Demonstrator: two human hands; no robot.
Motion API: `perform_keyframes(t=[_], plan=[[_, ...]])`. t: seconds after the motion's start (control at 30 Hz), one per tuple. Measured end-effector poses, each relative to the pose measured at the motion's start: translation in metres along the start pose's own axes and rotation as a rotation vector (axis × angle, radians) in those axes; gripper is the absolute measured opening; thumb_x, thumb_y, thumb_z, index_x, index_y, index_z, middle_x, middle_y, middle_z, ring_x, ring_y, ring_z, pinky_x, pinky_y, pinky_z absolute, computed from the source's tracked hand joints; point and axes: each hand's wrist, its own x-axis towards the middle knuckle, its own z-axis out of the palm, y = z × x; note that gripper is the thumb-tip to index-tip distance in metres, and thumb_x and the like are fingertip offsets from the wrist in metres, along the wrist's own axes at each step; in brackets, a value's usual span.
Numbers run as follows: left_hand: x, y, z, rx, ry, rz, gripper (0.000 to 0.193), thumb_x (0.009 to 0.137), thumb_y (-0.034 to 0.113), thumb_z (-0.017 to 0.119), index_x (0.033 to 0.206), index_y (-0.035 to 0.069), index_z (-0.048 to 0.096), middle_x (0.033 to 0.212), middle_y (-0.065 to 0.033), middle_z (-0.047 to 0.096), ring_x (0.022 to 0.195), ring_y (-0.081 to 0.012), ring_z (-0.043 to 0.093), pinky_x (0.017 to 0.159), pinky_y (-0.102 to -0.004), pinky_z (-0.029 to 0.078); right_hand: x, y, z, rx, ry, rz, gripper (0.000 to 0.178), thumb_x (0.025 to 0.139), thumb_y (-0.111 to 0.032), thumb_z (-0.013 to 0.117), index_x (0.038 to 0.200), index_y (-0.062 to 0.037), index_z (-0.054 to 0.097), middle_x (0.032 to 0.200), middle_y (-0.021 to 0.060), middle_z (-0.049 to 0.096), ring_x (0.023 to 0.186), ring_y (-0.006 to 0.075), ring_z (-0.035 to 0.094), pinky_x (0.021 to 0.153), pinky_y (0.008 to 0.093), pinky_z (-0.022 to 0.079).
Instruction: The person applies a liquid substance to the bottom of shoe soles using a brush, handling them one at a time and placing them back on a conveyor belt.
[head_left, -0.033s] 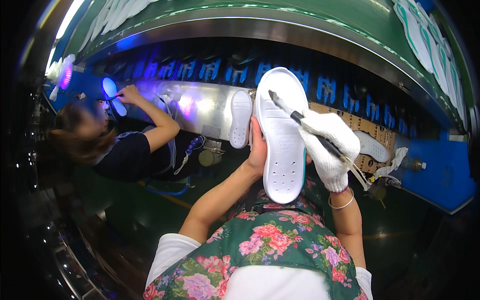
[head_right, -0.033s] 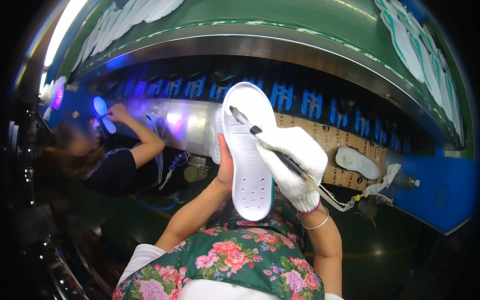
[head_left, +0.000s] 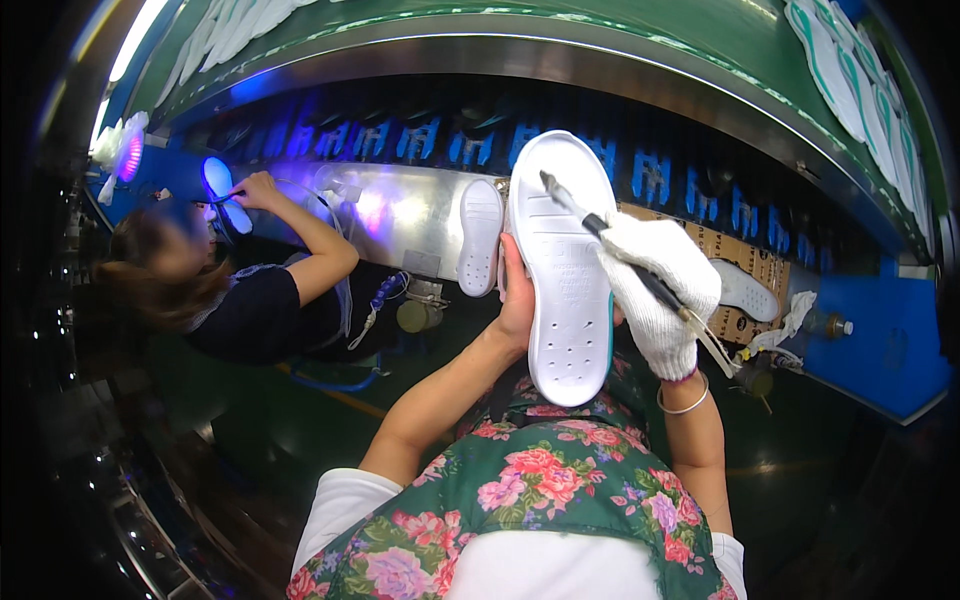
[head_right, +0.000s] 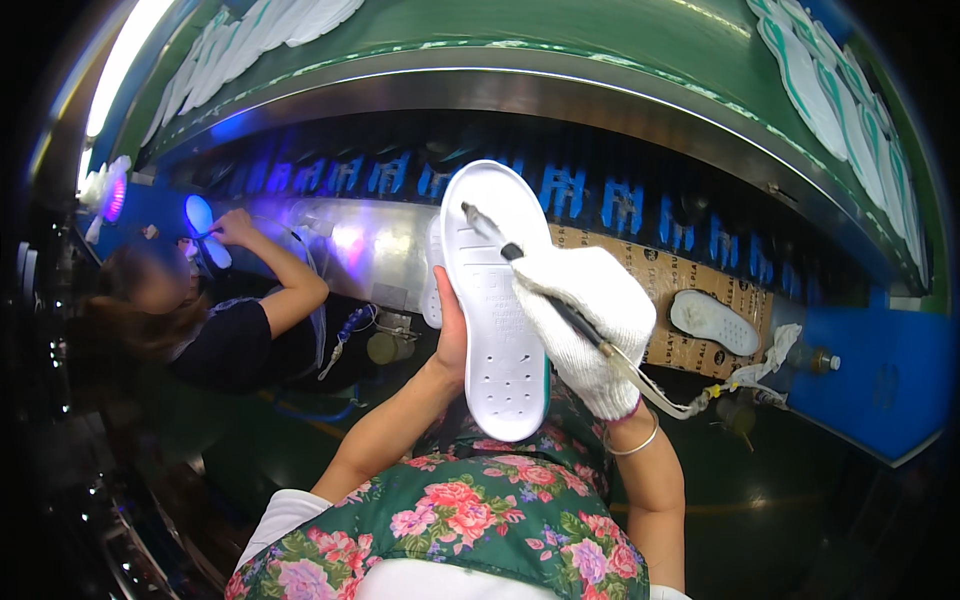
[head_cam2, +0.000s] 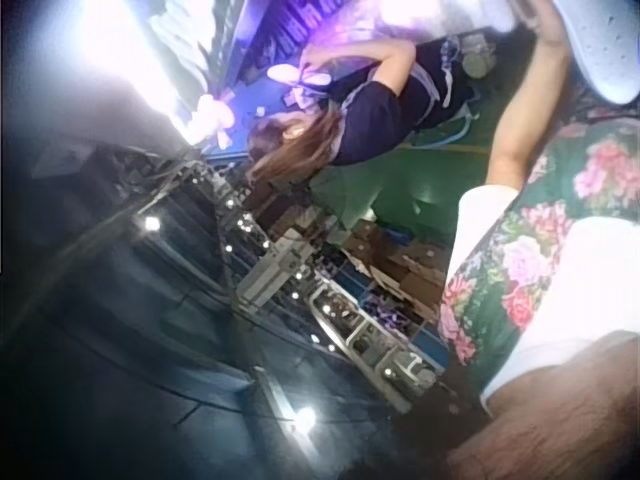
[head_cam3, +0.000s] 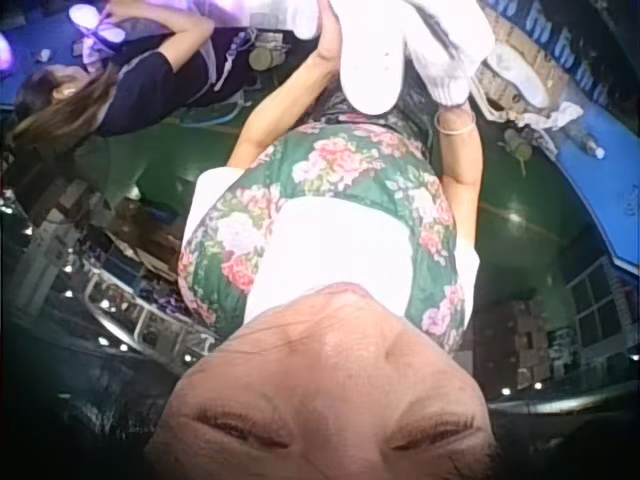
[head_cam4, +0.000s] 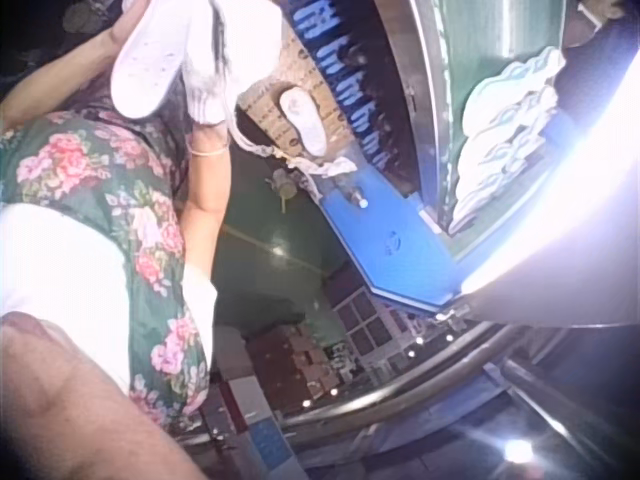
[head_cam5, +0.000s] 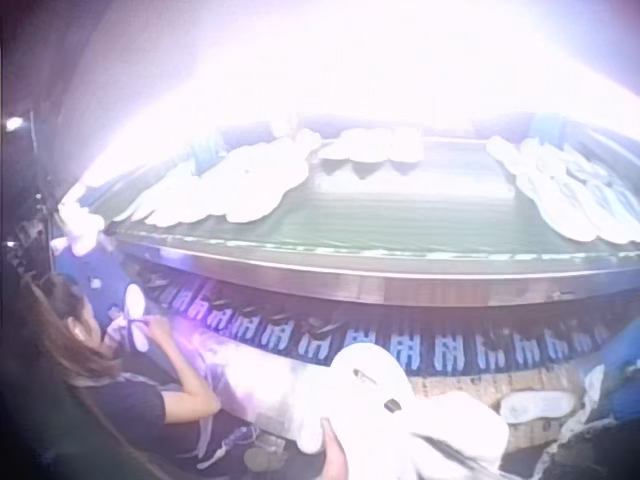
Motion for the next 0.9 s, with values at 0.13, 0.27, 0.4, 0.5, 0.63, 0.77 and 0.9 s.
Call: perform_keyframes(t=[0.13, 0.27, 0.4, 0.5, 0.63, 0.77, 0.9], plan=[[0.005, -0.016, 0.007, 0.435, 0.098, 0.064, 0.112, 0.087, 0.090, 0.008, 0.157, 0.007, 0.031, 0.141, -0.0186, 0.057, 0.119, -0.0329, 0.065, 0.097, -0.0480, 0.058, 0.009, 0.010, -0.003, -0.165, 0.091, -0.163, 0.028, 0.078, 0.000, 0.078, 0.106, -0.0055, 0.078, 0.101, 0.0127, 0.077, 0.085, 0.0274, 0.072, 0.076, 0.0358, 0.057], [0.006, -0.028, -0.003, 0.599, 0.189, 0.080, 0.107, 0.091, 0.087, 0.009, 0.160, 0.007, 0.028, 0.151, -0.0166, 0.049, 0.136, -0.0295, 0.054, 0.113, -0.0446, 0.046, -0.010, -0.001, -0.005, -0.319, -0.090, -0.194, 0.034, 0.077, 0.001, 0.078, 0.109, -0.0123, 0.079, 0.104, 0.0113, 0.076, 0.091, 0.0291, 0.073, 0.080, 0.0381, 0.057], [0.007, -0.015, -0.005, 0.401, 0.165, 0.046, 0.107, 0.091, 0.087, 0.008, 0.160, 0.008, 0.027, 0.153, -0.0163, 0.047, 0.140, -0.0297, 0.050, 0.117, -0.0438, 0.042, -0.007, -0.009, -0.006, 0.072, -0.136, -0.053, 0.025, 0.075, 0.002, 0.080, 0.099, -0.0052, 0.079, 0.095, 0.0119, 0.076, 0.079, 0.0242, 0.072, 0.073, 0.0329, 0.057], [0.010, -0.014, -0.022, -0.079, -0.385, 0.026, 0.108, 0.090, 0.089, 0.009, 0.159, 0.008, 0.029, 0.152, -0.0163, 0.049, 0.138, -0.0297, 0.051, 0.115, -0.0453, 0.044, -0.011, 0.000, -0.005, 0.157, 0.008, 0.123, 0.024, 0.078, 0.001, 0.079, 0.101, -0.0056, 0.079, 0.099, 0.0111, 0.077, 0.087, 0.0245, 0.074, 0.078, 0.0347, 0.058], [0.006, -0.008, -0.015, 0.390, 0.207, 0.073, 0.109, 0.090, 0.089, 0.010, 0.160, 0.008, 0.030, 0.151, -0.0161, 0.050, 0.138, -0.0287, 0.051, 0.116, -0.0446, 0.043, -0.012, -0.001, 0.002, -0.135, -0.084, -0.169, 0.028, 0.074, 0.001, 0.080, 0.101, -0.0060, 0.078, 0.098, 0.0117, 0.075, 0.085, 0.0295, 0.073, 0.078, 0.0369, 0.057], [0.003, -0.002, -0.015, 0.568, 0.259, 0.142, 0.106, 0.092, 0.087, 0.010, 0.160, 0.008, 0.027, 0.151, -0.0155, 0.049, 0.138, -0.0283, 0.051, 0.116, -0.0444, 0.043, -0.014, -0.007, 0.003, 0.138, -0.130, -0.074, 0.020, 0.075, 0.002, 0.079, 0.094, -0.0047, 0.079, 0.095, 0.0108, 0.076, 0.084, 0.0255, 0.073, 0.076, 0.0345, 0.057], [0.008, 0.003, -0.013, 0.559, 0.199, 0.148, 0.106, 0.091, 0.088, 0.009, 0.161, 0.009, 0.024, 0.153, -0.0147, 0.048, 0.137, -0.0282, 0.052, 0.112, -0.0444, 0.047, -0.011, 0.003, -0.002, 0.046, -0.068, -0.061, 0.025, 0.077, 0.001, 0.078, 0.102, -0.0042, 0.078, 0.094, 0.0105, 0.076, 0.083, 0.0251, 0.072, 0.075, 0.0344, 0.057]])
